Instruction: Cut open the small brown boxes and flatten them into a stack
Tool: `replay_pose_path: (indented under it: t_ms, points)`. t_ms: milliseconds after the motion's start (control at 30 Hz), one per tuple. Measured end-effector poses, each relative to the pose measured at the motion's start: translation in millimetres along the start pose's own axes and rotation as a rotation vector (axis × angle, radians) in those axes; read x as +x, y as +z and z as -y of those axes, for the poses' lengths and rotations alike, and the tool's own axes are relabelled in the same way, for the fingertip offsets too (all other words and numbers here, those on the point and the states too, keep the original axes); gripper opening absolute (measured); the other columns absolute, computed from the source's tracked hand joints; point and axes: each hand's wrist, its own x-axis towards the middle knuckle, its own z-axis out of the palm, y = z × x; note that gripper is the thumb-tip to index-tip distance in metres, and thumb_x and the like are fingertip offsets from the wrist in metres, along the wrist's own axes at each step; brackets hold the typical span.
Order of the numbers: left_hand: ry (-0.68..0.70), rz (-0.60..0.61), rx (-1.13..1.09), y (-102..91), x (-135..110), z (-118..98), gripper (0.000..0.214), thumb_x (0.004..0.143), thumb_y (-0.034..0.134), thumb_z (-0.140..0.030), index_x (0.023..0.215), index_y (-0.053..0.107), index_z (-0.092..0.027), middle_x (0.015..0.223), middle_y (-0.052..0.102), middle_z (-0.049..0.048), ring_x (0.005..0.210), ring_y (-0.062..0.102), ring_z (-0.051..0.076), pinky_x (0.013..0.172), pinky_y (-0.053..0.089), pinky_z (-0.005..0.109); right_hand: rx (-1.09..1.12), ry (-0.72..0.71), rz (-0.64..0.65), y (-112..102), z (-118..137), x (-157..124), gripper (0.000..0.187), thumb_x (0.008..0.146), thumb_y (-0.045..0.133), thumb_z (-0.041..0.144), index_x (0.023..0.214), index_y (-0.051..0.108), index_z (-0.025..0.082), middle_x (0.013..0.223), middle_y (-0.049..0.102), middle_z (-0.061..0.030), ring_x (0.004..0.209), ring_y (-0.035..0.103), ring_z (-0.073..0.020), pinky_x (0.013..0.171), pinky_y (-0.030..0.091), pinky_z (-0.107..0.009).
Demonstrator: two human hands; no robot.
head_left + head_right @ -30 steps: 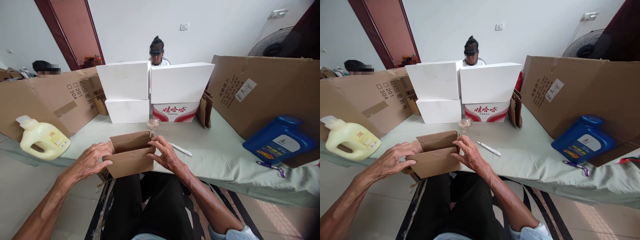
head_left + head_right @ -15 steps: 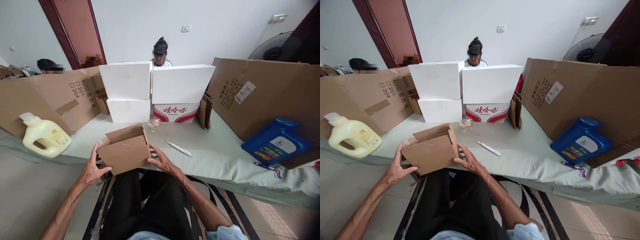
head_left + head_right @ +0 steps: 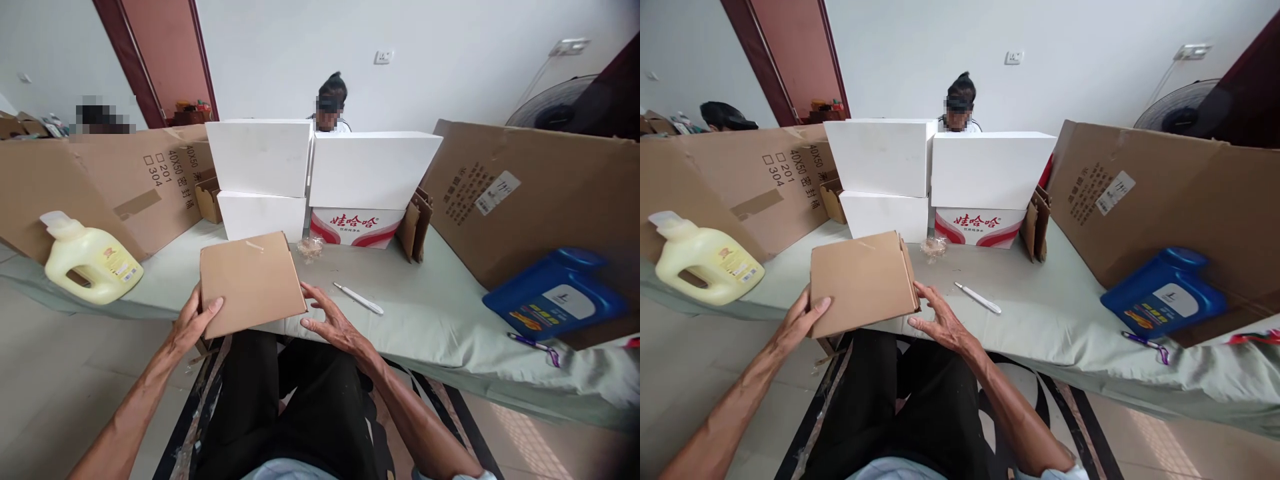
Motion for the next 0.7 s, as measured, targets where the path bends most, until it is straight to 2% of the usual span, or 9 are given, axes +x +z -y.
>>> replay_pose_path:
  t_ms: [67,167,233,300,367,433,567,633,700]
  points:
    - [0.025,0.044,-0.071,-6.1,0,-9,0.106,0.087,0.078,-0.072,0.173,0.033,-0.028,0.169,0.053,0.0168,0.15,0.057,0.04,0.114,0.06,0.049,-0.001,-0.001,-0.046,-7,14,-2,0.081,0.099,0.073,0.064,0.17,0.044,0.037,0.144,0.06,-0.0111,0.13,0.062,-0.0287,0.11,0.056,-0.051]
    - [0.123,0.201,-0.131,-10.2,-8,-16,0.142,0.071,0.094,-0.066,0.178,0.007,-0.035,0.181,0.031,0.0189,0.145,0.059,0.043,0.091,0.07,0.043,-0.027,0.057,-0.145,-15,31,-2,0.068,0.102,0.067,0.064,0.162,0.056,0.032,0.127,0.065,-0.0093,0.106,0.065,-0.0237,0.091,0.061,-0.041]
    - [0.196,0.262,-0.057,-9.0,-16,-18,0.149,0.065,0.1,-0.054,0.178,0.003,-0.041,0.182,0.025,0.0173,0.136,0.064,0.039,0.084,0.07,0.04,-0.056,0.109,-0.188,-19,40,1,0.061,0.104,0.062,0.066,0.151,0.067,0.027,0.114,0.068,-0.0074,0.095,0.064,-0.0219,0.083,0.058,-0.037]
    - [0.236,0.259,0.074,-5.1,-22,-21,0.14,0.068,0.099,-0.042,0.177,0.012,-0.045,0.177,0.034,0.0147,0.122,0.068,0.03,0.084,0.07,0.04,-0.07,0.156,-0.199,-23,48,4,0.059,0.104,0.057,0.069,0.137,0.076,0.024,0.106,0.071,-0.0065,0.091,0.064,-0.0221,0.08,0.055,-0.035]
    - [0.284,0.187,0.194,0.0,-25,-22,0.124,0.073,0.093,-0.036,0.175,0.022,-0.044,0.169,0.043,0.0123,0.111,0.068,0.024,0.084,0.07,0.039,-0.046,0.197,-0.192,-25,55,9,0.063,0.102,0.056,0.073,0.127,0.081,0.021,0.105,0.075,-0.0071,0.093,0.065,-0.0242,0.08,0.053,-0.035]
    - [0.35,0.1,0.285,4.4,-24,-22,0.111,0.079,0.088,-0.035,0.173,0.028,-0.042,0.163,0.046,0.0117,0.109,0.067,0.023,0.085,0.069,0.039,0.01,0.238,-0.174,-25,61,14,0.066,0.1,0.057,0.075,0.121,0.082,0.019,0.106,0.077,-0.008,0.096,0.068,-0.027,0.08,0.054,-0.035]
    - [0.458,0.012,0.42,7.5,-14,-17,0.095,0.084,0.086,-0.041,0.166,0.04,-0.033,0.158,0.046,0.015,0.135,0.061,0.033,0.098,0.066,0.047,0.053,0.281,-0.128,-24,62,24,0.064,0.1,0.055,0.075,0.109,0.082,0.018,0.098,0.077,-0.0069,0.092,0.069,-0.0268,0.075,0.054,-0.034]
    - [0.504,-0.003,0.433,6.6,-7,-13,0.092,0.081,0.088,-0.044,0.161,0.044,-0.03,0.165,0.039,0.0179,0.15,0.05,0.04,0.107,0.062,0.054,0.02,0.259,-0.098,-29,53,26,0.066,0.105,0.047,0.074,0.101,0.081,0.018,0.093,0.076,-0.0066,0.087,0.069,-0.0252,0.074,0.055,-0.034]
    - [0.533,0.019,0.415,5.0,-1,-11,0.092,0.08,0.09,-0.047,0.158,0.044,-0.029,0.172,0.032,0.0203,0.157,0.043,0.042,0.114,0.058,0.059,-0.106,0.217,-0.119,-39,34,25,0.063,0.109,0.042,0.069,0.105,0.079,0.018,0.1,0.076,-0.0081,0.091,0.07,-0.0257,0.08,0.057,-0.037]
